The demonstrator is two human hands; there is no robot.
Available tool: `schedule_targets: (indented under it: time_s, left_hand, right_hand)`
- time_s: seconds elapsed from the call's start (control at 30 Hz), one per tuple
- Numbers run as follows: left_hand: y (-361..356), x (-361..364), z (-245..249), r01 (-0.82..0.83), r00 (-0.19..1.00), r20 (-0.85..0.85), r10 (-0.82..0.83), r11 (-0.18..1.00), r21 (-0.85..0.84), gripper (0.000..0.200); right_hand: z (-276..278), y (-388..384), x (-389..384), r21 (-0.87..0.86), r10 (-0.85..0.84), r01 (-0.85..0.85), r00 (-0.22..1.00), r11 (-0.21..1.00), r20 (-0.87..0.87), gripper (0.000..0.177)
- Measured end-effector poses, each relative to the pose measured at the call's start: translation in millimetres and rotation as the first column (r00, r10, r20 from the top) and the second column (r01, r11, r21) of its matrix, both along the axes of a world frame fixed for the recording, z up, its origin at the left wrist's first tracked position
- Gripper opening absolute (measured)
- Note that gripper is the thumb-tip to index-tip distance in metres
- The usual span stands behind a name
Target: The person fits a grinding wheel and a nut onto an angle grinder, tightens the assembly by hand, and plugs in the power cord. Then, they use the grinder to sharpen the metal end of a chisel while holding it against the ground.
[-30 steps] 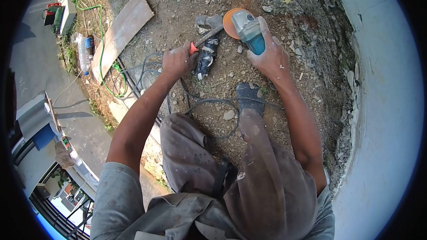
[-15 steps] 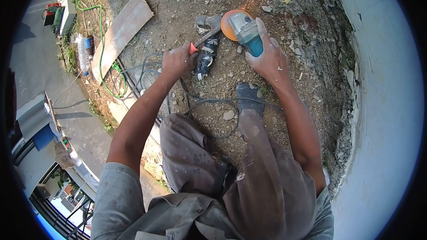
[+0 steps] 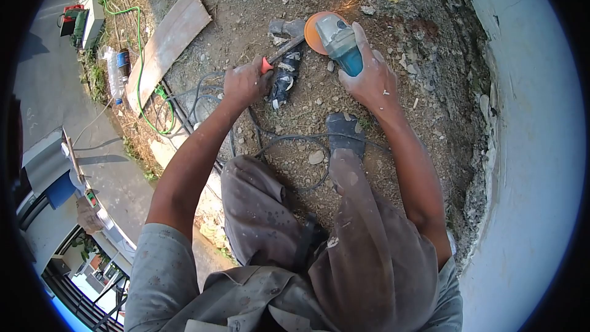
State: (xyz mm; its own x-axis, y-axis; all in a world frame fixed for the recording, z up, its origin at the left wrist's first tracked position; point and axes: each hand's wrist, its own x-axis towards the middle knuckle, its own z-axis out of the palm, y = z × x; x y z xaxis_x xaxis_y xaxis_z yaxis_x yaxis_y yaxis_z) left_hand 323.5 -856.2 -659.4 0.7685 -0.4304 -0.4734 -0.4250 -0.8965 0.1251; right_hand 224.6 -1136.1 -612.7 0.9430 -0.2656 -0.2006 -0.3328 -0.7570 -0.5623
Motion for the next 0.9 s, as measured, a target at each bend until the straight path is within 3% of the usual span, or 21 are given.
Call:
schedule_targets:
  time_s: [0.43,0.53,0.63,0.73,0.9]
  left_hand:
    - [-1.1,-0.8,1.8,-0.022,1.0,-0.009,0.021,1.0,-0.009,0.038]
    - [1.5,-3.8,-1.7,0.06,0.99,0.132,-0.056,0.998,-0.021,0.032]
    - [1.6,-4.2,-3.0,0.055,0.99,0.133,-0.052,0.998,-0.017,0.033]
    - [-1.1,-0.2,0.6,-0.014,1.0,-0.015,0.014,1.0,0.014,0.039]
    - [-1.2,-0.7,0.8,-0.014,1.0,-0.008,0.014,1.0,0.008,0.04]
  right_hand:
    - [0.3,0.6,0.4,-0.011,0.007,-0.007,1.0,1.0,0.013,0.102]
    - [0.9,1.0,-0.1,-0.01,0.005,-0.004,1.0,1.0,0.013,0.102]
    - [0.8,1.0,0.2,0.005,0.002,-0.002,1.0,1.0,0.015,0.101]
    - [1.6,1.4,0.6,0.006,-0.006,0.006,1.0,1.0,-0.003,0.102]
    - [1.0,1.3,-0.2,0.006,-0.005,0.005,1.0,1.0,0.01,0.103]
